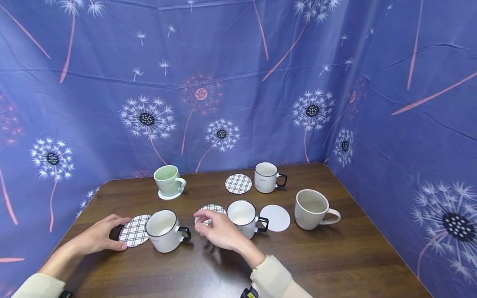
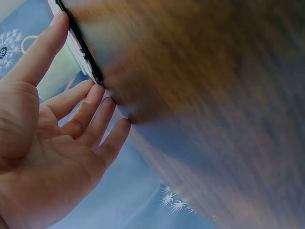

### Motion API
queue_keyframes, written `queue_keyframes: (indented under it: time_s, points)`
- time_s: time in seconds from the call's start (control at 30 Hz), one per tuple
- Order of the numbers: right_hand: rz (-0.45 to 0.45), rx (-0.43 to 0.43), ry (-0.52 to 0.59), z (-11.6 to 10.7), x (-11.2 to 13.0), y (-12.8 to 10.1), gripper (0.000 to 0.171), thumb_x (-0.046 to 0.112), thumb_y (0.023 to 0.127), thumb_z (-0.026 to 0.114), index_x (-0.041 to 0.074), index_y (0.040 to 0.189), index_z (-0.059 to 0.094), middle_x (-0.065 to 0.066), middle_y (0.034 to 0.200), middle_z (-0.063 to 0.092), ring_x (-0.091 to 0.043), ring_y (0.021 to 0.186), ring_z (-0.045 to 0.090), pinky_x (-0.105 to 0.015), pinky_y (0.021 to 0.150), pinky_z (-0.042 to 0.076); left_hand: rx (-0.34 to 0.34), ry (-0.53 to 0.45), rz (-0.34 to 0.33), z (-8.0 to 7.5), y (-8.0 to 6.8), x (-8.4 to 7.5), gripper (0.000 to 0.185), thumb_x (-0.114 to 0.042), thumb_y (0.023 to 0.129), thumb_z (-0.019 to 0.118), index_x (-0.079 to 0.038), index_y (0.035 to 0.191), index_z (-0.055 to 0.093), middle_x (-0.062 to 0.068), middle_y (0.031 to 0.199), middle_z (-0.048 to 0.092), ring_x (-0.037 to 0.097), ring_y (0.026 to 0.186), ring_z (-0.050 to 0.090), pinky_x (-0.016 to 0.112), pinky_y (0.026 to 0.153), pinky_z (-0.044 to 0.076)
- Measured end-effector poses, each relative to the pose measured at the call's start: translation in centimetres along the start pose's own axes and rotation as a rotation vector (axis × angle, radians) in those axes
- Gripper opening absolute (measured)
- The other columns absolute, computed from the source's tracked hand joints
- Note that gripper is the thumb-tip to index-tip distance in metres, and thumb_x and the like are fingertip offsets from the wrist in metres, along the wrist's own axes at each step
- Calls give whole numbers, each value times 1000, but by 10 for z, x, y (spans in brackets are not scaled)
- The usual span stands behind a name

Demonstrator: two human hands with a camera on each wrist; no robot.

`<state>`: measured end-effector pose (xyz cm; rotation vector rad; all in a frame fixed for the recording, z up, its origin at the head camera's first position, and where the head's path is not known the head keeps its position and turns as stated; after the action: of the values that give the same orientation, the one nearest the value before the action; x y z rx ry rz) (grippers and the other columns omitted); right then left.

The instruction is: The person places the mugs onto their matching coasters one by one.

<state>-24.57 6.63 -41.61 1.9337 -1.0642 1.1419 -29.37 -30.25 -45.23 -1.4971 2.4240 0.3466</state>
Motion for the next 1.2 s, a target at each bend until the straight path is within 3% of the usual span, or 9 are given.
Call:
queue_keyframes:
  time_s: [0.23, 0.83, 1.2]
  points:
    - [-5, 1, 4, 1, -2, 0, 39, 19, 107, 61, 0, 141, 63, -20, 117, 74, -31, 91, 75, -41, 77, 63, -5, -5, -9, 0, 0, -1, 90, -41, 69, 98, 7, 137, 64, 5, 116, 63, 28, 110, 63, 44, 94, 53]
    - [5, 12, -33, 8, -7, 3, 37, 23, 106, 64, 9, 139, 66, -11, 116, 75, -32, 86, 77, -26, 70, 59, 5, 11, -28, 2, 0, 0, 89, -43, 70, 98, 5, 138, 65, 3, 115, 63, 25, 109, 62, 45, 94, 53]
    - [43, 57, 27, 14, -10, 8, 35, 23, 106, 64, 10, 139, 67, -10, 121, 73, -26, 83, 77, -34, 73, 62, 23, 10, -45, 0, 2, -1, 89, -43, 71, 98, 5, 138, 64, 4, 116, 62, 26, 110, 62, 46, 95, 52]
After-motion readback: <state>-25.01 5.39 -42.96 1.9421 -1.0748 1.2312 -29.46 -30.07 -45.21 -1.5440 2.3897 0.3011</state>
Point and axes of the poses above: each hand's wrist, its own y-axis towards the middle knuckle, its own z-axis out of the palm, x = y × z, the point moved 6 cm from there along y, towards the middle knuckle
